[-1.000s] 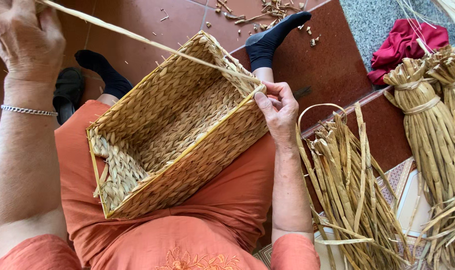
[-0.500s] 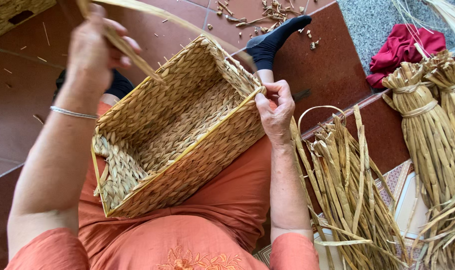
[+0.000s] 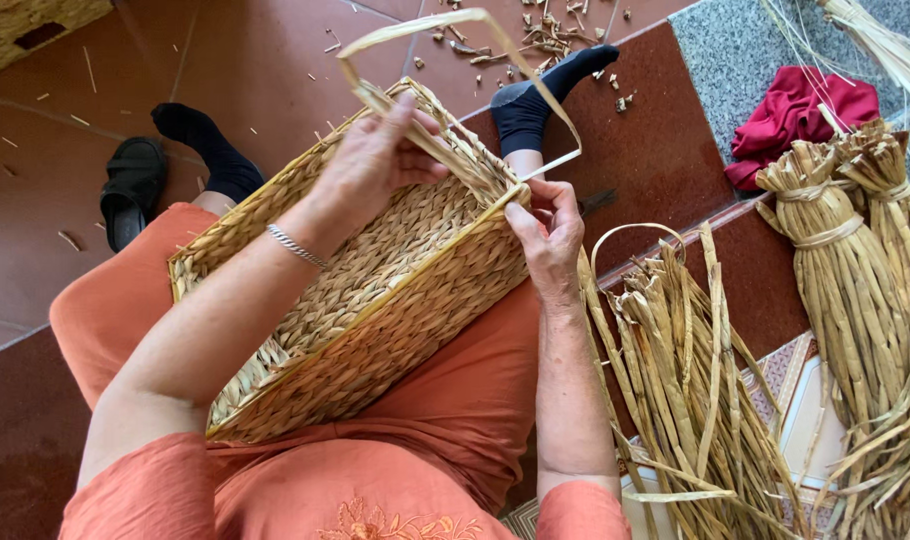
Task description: The person sits on stairs with a woven water hyacinth basket on their lap and weaves flat plant strips around the basket's rim, tucking and tightening the strips by hand to bind the edge, and reaches for new strips from a pile beside them as needed.
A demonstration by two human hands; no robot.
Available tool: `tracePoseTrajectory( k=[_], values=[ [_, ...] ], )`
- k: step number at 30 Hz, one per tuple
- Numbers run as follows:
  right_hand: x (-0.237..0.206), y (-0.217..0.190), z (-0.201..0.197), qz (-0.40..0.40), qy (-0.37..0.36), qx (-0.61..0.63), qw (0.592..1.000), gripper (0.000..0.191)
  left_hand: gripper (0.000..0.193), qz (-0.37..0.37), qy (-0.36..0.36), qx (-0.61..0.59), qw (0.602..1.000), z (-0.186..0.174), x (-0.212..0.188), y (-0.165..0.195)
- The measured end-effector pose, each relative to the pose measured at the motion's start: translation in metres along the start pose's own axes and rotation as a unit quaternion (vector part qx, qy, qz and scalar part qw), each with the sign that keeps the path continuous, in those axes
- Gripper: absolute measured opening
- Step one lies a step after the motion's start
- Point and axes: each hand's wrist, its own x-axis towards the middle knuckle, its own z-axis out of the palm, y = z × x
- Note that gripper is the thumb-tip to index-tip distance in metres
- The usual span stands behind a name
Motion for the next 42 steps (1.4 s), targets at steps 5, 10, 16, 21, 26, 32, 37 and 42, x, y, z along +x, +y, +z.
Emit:
tracePoseTrajectory(
  k=[5, 10, 16, 21, 26, 32, 37, 42],
  values=[
    [0.004, 0.003, 0.0, 0.036, 0.015, -0.018, 0.999, 0.031, 0.027, 0.002, -0.064, 0.094, 0.994, 0.021, 0.0, -0.02],
    [0.006, 0.005, 0.007, 0.008, 0.046, -0.078, 0.996, 0.029, 0.019, 0.004, -0.066, 0.135, 0.989, 0.031, 0.004, -0.024],
    [-0.001, 0.006, 0.012, -0.033, 0.063, -0.074, 0.995, 0.037, 0.026, 0.01, -0.069, 0.12, 0.99, 0.041, 0.012, -0.018],
    [-0.007, 0.011, 0.014, -0.081, 0.054, -0.081, 0.992, 0.026, 0.031, -0.031, -0.074, 0.155, 0.985, 0.045, 0.02, -0.019],
    [-0.01, 0.004, 0.012, -0.12, 0.032, -0.114, 0.986, 0.021, 0.032, -0.055, -0.068, 0.157, 0.984, 0.053, 0.03, -0.025],
    [-0.012, -0.016, 0.011, -0.101, 0.009, -0.114, 0.988, 0.021, 0.031, -0.011, -0.043, 0.239, 0.97, 0.059, 0.027, -0.026],
    [-0.016, -0.023, 0.01, -0.161, 0.021, -0.242, 0.957, 0.023, 0.029, -0.002, -0.041, 0.108, 0.993, 0.056, 0.01, -0.028],
    [-0.014, -0.022, 0.01, -0.229, 0.021, -0.338, 0.913, 0.015, 0.048, 0.023, -0.072, 0.213, 0.974, 0.055, -0.002, -0.033]
  ],
)
